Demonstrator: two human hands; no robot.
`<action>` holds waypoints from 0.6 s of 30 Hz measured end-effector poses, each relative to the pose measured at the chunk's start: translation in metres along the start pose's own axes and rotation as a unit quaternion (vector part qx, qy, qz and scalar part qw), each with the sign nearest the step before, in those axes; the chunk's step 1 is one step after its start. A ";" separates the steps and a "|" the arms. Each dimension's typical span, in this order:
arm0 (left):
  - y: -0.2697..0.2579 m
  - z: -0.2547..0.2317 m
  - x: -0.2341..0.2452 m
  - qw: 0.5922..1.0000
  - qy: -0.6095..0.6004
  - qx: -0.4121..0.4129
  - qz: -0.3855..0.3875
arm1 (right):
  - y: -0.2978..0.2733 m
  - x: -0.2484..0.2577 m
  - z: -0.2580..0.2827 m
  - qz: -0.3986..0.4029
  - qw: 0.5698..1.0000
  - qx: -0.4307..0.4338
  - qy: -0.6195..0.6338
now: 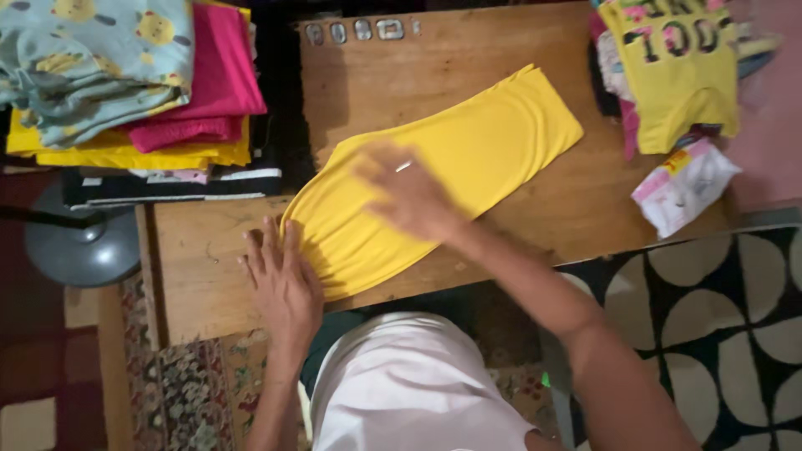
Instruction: The person folds yellow pants and a patterned shirt by hand on a wooden table, smoothing each item and placing it onto a growing stack of laundry.
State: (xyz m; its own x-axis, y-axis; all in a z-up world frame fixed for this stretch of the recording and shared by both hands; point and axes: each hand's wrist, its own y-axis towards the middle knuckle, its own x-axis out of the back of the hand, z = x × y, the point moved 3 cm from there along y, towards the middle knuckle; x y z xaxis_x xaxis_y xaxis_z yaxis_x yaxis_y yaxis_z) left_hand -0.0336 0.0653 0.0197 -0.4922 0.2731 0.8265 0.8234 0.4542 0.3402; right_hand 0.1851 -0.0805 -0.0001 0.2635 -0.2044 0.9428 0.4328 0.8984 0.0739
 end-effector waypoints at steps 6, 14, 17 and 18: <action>0.001 0.001 0.004 1.000 -0.003 0.026 0.014 | -0.055 0.044 -0.201 -0.053 0.993 -0.100 -0.045; 0.009 -0.015 0.007 0.998 0.050 -0.030 -0.038 | -0.038 0.041 -0.170 -0.124 0.978 -0.165 -0.040; 0.013 -0.024 -0.006 0.999 0.018 -0.028 0.016 | -0.003 -0.019 -0.037 -0.015 0.990 -0.085 0.109; 0.015 -0.023 -0.011 0.999 0.003 -0.016 0.045 | -0.005 -0.022 0.016 -0.083 0.994 0.057 0.048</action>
State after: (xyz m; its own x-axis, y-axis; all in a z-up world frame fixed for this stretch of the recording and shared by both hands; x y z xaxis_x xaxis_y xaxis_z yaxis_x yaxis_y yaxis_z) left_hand -0.0090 0.0497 0.0266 -0.4149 0.3061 0.8568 0.8726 0.4006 0.2794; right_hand 0.1632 -0.0744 -0.0164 0.2787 -0.3852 0.8797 0.3787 0.8859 0.2679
